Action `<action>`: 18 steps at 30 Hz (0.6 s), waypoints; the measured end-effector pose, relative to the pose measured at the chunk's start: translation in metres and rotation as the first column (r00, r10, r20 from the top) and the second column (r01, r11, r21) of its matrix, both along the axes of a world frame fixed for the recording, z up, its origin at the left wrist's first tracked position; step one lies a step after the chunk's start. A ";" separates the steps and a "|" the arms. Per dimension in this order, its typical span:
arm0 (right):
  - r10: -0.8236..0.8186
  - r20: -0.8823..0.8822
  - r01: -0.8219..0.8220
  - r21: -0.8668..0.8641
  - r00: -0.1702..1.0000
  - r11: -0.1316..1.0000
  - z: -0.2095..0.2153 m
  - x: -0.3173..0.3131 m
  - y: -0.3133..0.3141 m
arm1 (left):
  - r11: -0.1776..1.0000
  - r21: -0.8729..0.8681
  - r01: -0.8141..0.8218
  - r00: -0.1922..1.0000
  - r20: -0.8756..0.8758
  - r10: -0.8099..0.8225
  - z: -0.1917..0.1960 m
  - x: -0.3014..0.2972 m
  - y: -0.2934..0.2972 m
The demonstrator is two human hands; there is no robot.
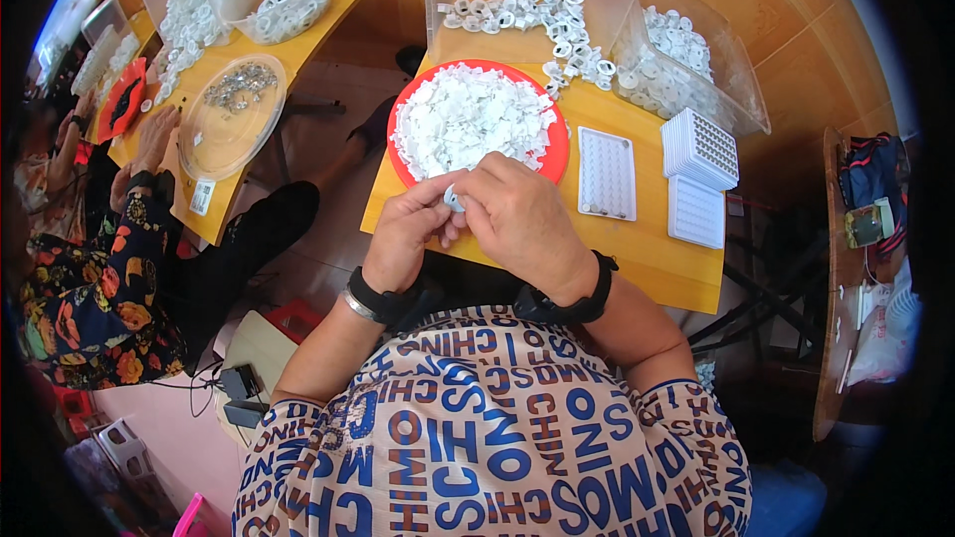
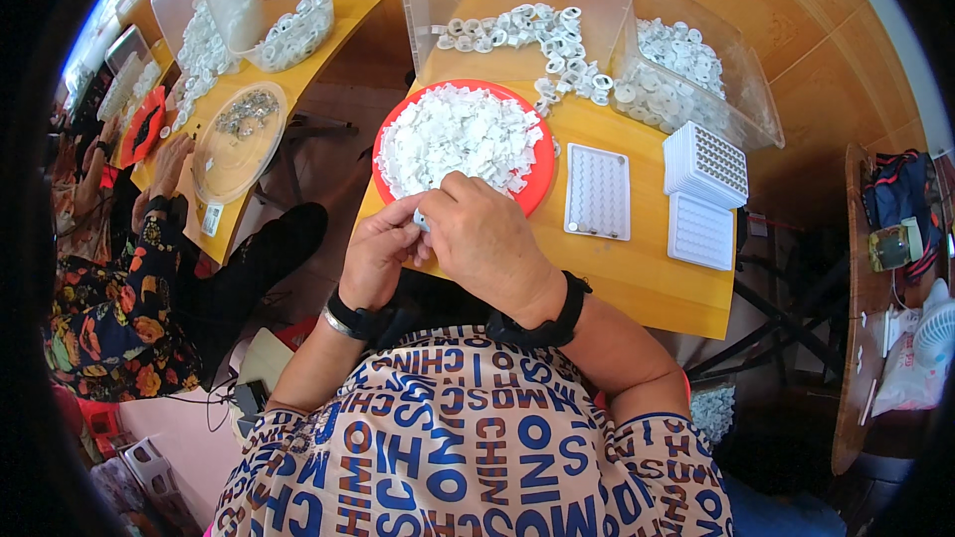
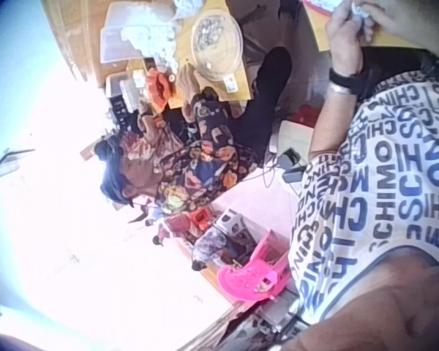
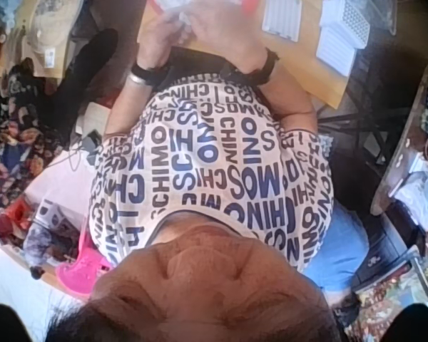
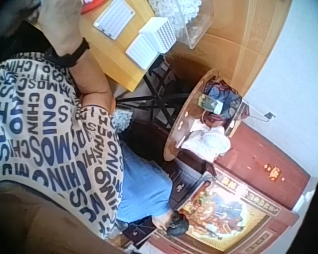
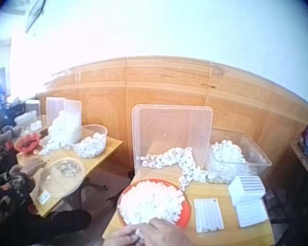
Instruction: Assembling and inspecting small white plastic rings and components on a workspace desk.
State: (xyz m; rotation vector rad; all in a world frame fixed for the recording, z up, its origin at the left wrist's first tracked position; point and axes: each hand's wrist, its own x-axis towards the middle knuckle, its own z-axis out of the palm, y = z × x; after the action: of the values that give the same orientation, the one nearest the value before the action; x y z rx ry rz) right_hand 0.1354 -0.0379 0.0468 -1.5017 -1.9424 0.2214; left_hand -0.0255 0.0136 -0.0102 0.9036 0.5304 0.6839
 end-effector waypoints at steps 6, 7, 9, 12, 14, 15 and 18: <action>-0.016 -0.021 0.016 0.030 1.000 0.999 -0.004 -0.001 0.001 | 0.980 0.200 -0.016 0.985 -0.162 0.050 0.003 0.000 0.001; -0.015 -0.026 0.016 0.034 1.000 0.999 -0.004 -0.001 0.002 | 0.978 0.207 -0.010 0.987 -0.157 0.043 0.002 -0.001 0.001; -0.013 -0.030 0.014 0.036 0.999 0.999 -0.005 -0.001 0.003 | 0.977 0.214 -0.005 0.988 -0.150 0.038 0.003 -0.001 0.002; -0.022 -0.102 0.023 0.008 0.995 1.000 -0.006 -0.001 0.003 | 0.983 0.183 -0.001 0.989 -0.142 0.027 0.006 -0.002 0.001; -0.048 -0.093 0.048 -0.003 0.994 0.999 -0.005 0.000 0.002 | 0.992 0.124 -0.010 0.997 -0.079 0.020 0.006 -0.002 0.001; -0.046 -0.091 0.046 -0.004 0.995 0.999 -0.005 -0.001 0.002 | 0.992 0.124 -0.012 0.997 -0.077 0.022 0.006 -0.001 0.001; -0.055 -0.108 0.058 0.021 0.993 0.998 -0.005 -0.002 0.001 | 0.993 0.115 -0.034 0.997 -0.068 0.042 0.007 0.001 -0.002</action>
State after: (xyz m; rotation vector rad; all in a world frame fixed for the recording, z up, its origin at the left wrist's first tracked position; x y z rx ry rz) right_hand 0.1333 -0.0365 0.0416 -1.4965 -1.8099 0.2480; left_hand -0.0244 0.0120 -0.0033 1.0302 0.5770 0.7241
